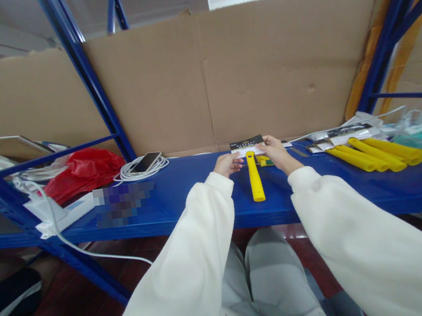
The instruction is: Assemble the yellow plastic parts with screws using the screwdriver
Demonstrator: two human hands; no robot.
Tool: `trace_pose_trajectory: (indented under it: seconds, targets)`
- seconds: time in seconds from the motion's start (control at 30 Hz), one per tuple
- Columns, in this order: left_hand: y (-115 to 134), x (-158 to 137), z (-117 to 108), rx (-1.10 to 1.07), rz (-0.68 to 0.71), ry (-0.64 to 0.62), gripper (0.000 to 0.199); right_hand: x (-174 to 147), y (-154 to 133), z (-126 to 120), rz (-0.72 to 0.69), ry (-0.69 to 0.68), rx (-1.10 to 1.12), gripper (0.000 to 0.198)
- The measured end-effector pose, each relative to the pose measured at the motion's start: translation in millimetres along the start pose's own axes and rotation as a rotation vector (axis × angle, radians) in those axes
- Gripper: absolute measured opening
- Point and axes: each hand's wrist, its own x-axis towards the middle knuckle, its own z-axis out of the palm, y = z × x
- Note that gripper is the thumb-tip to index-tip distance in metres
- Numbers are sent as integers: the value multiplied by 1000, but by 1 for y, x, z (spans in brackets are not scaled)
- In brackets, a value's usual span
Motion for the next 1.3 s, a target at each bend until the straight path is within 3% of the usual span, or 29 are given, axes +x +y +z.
trace_pose_trajectory:
  seconds: [0.5, 0.8, 1.03, 1.3]
  targets:
    - [-1, 1, 0, -34, 68, 16, 10, 6, 8, 0, -113, 44, -28, 36]
    - [-2, 2, 0, -41, 68, 54, 11, 6, 10, -2, -111, -40, -46, 47]
    - [-3, 4, 0, -57, 75, 75, 22, 5, 10, -1, -95, -105, -57, 48]
    - [0, 1, 3, -10, 93, 109, 32, 1, 6, 4, -40, -54, -132, 41]
